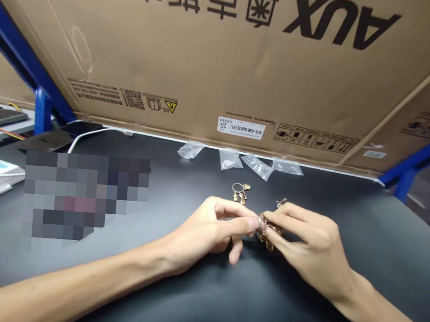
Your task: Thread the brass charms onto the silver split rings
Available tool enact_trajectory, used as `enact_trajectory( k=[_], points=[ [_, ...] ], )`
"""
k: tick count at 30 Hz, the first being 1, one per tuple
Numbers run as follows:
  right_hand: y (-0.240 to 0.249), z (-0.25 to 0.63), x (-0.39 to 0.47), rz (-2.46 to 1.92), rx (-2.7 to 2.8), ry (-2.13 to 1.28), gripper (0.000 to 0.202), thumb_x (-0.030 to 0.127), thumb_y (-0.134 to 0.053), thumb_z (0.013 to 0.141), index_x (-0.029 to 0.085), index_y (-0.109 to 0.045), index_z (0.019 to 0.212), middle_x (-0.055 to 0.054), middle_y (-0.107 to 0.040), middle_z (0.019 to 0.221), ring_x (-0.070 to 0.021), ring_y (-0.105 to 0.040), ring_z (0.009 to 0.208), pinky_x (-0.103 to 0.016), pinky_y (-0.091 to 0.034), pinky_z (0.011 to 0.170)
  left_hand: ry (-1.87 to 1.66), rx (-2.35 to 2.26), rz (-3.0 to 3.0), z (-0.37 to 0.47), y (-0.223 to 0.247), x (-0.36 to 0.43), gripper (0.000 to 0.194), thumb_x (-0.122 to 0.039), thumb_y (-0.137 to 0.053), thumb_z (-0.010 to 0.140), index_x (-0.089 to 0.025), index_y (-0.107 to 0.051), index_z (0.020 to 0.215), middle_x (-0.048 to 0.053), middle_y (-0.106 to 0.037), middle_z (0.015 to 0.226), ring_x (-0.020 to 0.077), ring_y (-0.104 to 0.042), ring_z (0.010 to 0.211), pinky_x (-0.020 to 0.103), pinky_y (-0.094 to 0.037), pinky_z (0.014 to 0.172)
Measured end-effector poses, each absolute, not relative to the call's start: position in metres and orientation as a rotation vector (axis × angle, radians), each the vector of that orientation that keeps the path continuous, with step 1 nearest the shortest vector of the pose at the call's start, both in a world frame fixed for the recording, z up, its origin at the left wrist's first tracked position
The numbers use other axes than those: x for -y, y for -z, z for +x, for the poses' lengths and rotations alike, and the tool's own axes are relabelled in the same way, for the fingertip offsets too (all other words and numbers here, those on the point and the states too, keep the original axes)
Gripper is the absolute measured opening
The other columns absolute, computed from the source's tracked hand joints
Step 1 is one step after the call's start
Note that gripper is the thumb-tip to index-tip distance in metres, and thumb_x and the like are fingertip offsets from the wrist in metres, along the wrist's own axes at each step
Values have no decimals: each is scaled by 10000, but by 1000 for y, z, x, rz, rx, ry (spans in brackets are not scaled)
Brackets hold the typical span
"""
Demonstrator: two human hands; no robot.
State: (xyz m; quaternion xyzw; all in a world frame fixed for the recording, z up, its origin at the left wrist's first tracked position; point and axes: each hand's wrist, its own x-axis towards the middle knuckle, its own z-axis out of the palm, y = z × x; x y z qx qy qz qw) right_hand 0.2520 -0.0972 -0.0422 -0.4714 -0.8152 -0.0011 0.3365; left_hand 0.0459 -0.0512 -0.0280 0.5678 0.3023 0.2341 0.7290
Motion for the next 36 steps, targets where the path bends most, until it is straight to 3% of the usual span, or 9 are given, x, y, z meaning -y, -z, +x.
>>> enact_trajectory(
  k=[4, 10, 12, 16, 20, 27, 32, 36],
  points=[
    [43, 251, 97, -1201, 2132, 30, 173, 218, -589, 937, 186, -734, 848, -15, -658, 692, -115, -571, 573, -262, -451, 602, -507, -692, 1265, 46, 29, 50, 201, -296, -622, 863, -141, -651, 739, -38, -527, 451, 45, -362, 396, 203, -149, 429],
    [46, 252, 98, -1156, 2187, 138, 143, 206, -618, 921, 185, -738, 845, -31, -687, 714, -128, -594, 582, -268, -440, 605, -402, -727, 1213, 46, 29, 46, 158, -275, -649, 807, -158, -598, 715, -86, -394, 414, 72, -476, 392, 183, -117, 399],
    [46, 252, 98, -1154, 2178, 113, 135, 195, -614, 920, 187, -739, 869, -27, -679, 720, -122, -577, 574, -266, -436, 603, -402, -744, 1253, 46, 27, 46, 120, -262, -638, 817, -157, -617, 761, -80, -449, 440, 52, -452, 381, 170, -124, 392],
    [42, 247, 99, -1261, 2046, -220, 142, 199, -610, 919, 210, -730, 995, 4, -632, 728, -100, -508, 541, -245, -433, 573, -508, -742, 1365, 45, 29, 49, 22, -162, -641, 777, -160, -619, 777, -68, -535, 453, 50, -464, 389, 151, -258, 418],
    [39, 241, 101, -1333, 1994, -443, 135, 288, -594, 939, 224, -701, 887, 20, -570, 683, -117, -469, 555, -260, -411, 564, -674, -750, 1469, 46, 34, 58, 56, -174, -640, 781, -158, -593, 756, -60, -532, 476, 75, -517, 397, 172, -364, 436],
    [39, 235, 105, -1291, 2080, -560, 203, 267, -464, 1004, 217, -598, 860, -15, -602, 889, -134, -552, 726, -272, -443, 700, -1167, -709, 2019, 49, 42, 55, 91, -79, -618, 735, -156, -585, 701, -33, -528, 616, 62, -485, 509, 163, -369, 441],
    [32, 235, 106, -1334, 2042, -775, 330, 301, -445, 1014, 206, -508, 705, 12, -609, 724, -133, -556, 657, -274, -428, 668, -1333, -569, 2509, 46, 48, 48, 125, -33, -595, 730, -156, -599, 708, -26, -562, 610, 65, -485, 519, 167, -371, 455],
    [28, 237, 109, -1343, 2018, -922, 366, 346, -442, 1019, 201, -528, 694, 29, -602, 672, -120, -557, 634, -261, -439, 678, -1364, -524, 2710, 45, 48, 45, 107, -73, -607, 758, -161, -601, 697, -20, -603, 611, 65, -519, 497, 167, -393, 454]
  ],
)
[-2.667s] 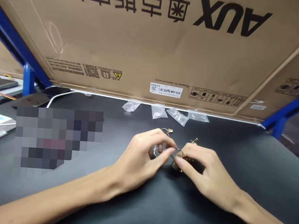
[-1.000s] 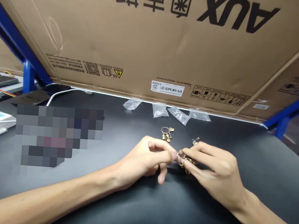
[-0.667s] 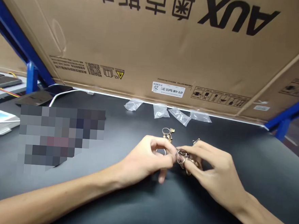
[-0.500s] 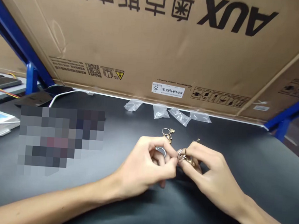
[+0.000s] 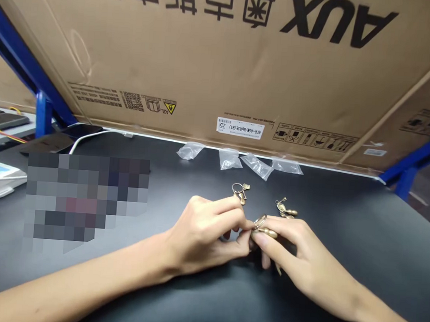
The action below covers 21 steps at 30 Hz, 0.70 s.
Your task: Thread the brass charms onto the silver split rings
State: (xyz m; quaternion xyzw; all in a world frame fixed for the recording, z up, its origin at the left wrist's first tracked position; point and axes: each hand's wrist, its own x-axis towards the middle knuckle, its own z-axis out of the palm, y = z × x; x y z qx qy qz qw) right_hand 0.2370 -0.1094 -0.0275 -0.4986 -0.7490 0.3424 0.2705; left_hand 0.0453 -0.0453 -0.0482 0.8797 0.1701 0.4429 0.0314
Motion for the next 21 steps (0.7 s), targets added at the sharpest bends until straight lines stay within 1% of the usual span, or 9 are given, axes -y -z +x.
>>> enact_trajectory(
  k=[3, 6, 7, 9, 11, 14, 16, 19, 21],
  points=[
    [23, 240, 110, -1321, 1950, -1074, 370, 390, -447, 1014, 196, -567, 723, 18, -609, 699, -120, -569, 654, -250, -459, 669, -1352, -492, 2822, 41, 48, 41, 120, -120, -623, 797, -170, -598, 690, -21, -606, 602, 62, -519, 474, 172, -391, 447],
    [19, 244, 107, -1250, 1798, -1375, 378, 453, -428, 1012, 186, -607, 811, -1, -611, 725, -120, -578, 625, -228, -468, 564, -1354, -449, 3046, 32, 48, 31, 126, -152, -599, 844, -198, -629, 730, -30, -623, 613, 62, -476, 438, 195, -366, 432],
    [18, 245, 105, -1245, 1769, -1418, 382, 463, -429, 1009, 182, -614, 829, -7, -612, 739, -120, -580, 621, -224, -467, 544, -1359, -393, 3139, 29, 47, 27, 127, -167, -597, 858, -209, -643, 748, -31, -638, 629, 63, -459, 428, 206, -355, 429],
    [19, 247, 103, -1286, 1788, -1338, 380, 468, -441, 1005, 180, -624, 838, -15, -620, 760, -122, -586, 633, -224, -469, 547, -1309, -324, 3258, 24, 45, 22, 110, -179, -601, 872, -229, -671, 804, -29, -666, 673, 67, -461, 442, 218, -344, 434],
    [22, 247, 102, -1361, 1851, -1144, 356, 458, -443, 1007, 190, -627, 863, -17, -635, 775, -129, -593, 658, -231, -471, 572, -1285, -394, 3202, 24, 44, 21, 125, -159, -593, 875, -238, -690, 868, -24, -690, 732, 66, -496, 479, 212, -360, 457],
    [27, 245, 103, -1409, 1923, -885, 317, 418, -426, 1020, 210, -591, 847, 7, -612, 709, -133, -570, 639, -252, -453, 605, -1246, -725, 2768, 31, 41, 29, 132, -174, -590, 883, -214, -706, 931, -2, -708, 832, 68, -575, 568, 190, -419, 510],
    [29, 244, 103, -1396, 1960, -745, 295, 370, -427, 1023, 216, -556, 808, 14, -597, 702, -137, -553, 639, -271, -439, 643, -1055, -875, 2413, 38, 39, 39, 130, -234, -593, 902, -199, -711, 945, 7, -705, 866, 72, -591, 587, 182, -443, 516],
    [31, 241, 104, -1324, 2058, -617, 244, 290, -437, 1018, 225, -552, 812, 6, -617, 777, -149, -558, 696, -284, -425, 698, -886, -893, 2070, 45, 39, 48, 174, -280, -547, 950, -196, -699, 942, -5, -707, 824, 79, -619, 584, 177, -482, 536],
    [33, 239, 104, -1280, 2118, -636, 239, 262, -423, 1020, 227, -550, 820, 9, -616, 794, -144, -559, 705, -275, -420, 698, -900, -875, 2060, 45, 41, 49, 166, -257, -539, 954, -191, -692, 962, 0, -709, 834, 86, -626, 604, 180, -485, 541]
  ],
)
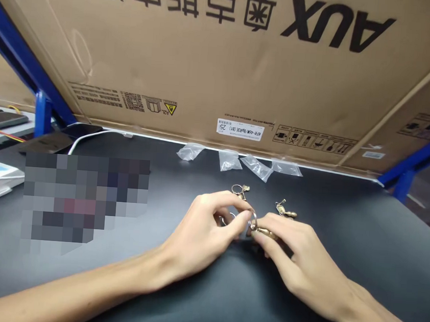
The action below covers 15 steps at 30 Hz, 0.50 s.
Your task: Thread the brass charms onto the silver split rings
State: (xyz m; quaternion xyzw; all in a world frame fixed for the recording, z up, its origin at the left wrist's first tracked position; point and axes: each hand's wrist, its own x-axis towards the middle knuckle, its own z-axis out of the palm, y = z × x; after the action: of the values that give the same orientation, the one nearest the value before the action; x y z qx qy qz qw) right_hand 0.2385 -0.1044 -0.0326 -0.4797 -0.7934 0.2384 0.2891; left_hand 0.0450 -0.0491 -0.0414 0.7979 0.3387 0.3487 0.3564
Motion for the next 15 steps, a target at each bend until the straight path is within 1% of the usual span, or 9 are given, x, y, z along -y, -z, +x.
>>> enact_trajectory(
  k=[3, 5, 8, 11, 13, 15],
  points=[
    [34, 234, 106, -1319, 2098, -715, 272, 272, -416, 1023, 217, -517, 777, 22, -596, 747, -129, -550, 666, -259, -410, 665, -1036, -787, 2336, 43, 46, 46, 171, -198, -547, 942, -190, -700, 1018, 34, -712, 941, 106, -630, 706, 204, -491, 594],
    [35, 232, 107, -1357, 2061, -739, 290, 285, -428, 1020, 210, -503, 750, 24, -595, 727, -128, -548, 659, -258, -404, 662, -1064, -743, 2384, 43, 47, 45, 184, -181, -552, 942, -188, -693, 1059, 40, -714, 952, 113, -633, 741, 217, -506, 639],
    [33, 232, 107, -1357, 2040, -792, 304, 298, -445, 1015, 201, -508, 734, 23, -602, 722, -127, -546, 669, -259, -398, 675, -1046, -769, 2208, 45, 45, 46, 155, -165, -579, 928, -179, -700, 1024, 33, -709, 922, 115, -649, 781, 215, -536, 691],
    [29, 236, 106, -1359, 1983, -1009, 337, 345, -436, 1023, 194, -544, 741, 35, -575, 677, -108, -525, 621, -243, -400, 646, -1126, -666, 2234, 45, 45, 43, 193, -95, -570, 911, -178, -732, 974, 38, -692, 902, 115, -651, 803, 228, -547, 754],
    [27, 239, 104, -1369, 1914, -1140, 350, 390, -427, 1026, 193, -573, 777, 42, -558, 675, -95, -505, 591, -229, -402, 616, -1183, -568, 2360, 43, 46, 39, 242, -68, -559, 906, -179, -731, 1035, 54, -678, 939, 106, -644, 793, 215, -541, 730],
    [27, 242, 101, -1376, 1877, -1184, 355, 417, -425, 1024, 193, -586, 801, 43, -555, 691, -89, -494, 584, -224, -401, 602, -1198, -519, 2499, 40, 47, 36, 287, -61, -551, 907, -184, -707, 1114, 64, -656, 988, 90, -630, 776, 189, -526, 690]
  ],
)
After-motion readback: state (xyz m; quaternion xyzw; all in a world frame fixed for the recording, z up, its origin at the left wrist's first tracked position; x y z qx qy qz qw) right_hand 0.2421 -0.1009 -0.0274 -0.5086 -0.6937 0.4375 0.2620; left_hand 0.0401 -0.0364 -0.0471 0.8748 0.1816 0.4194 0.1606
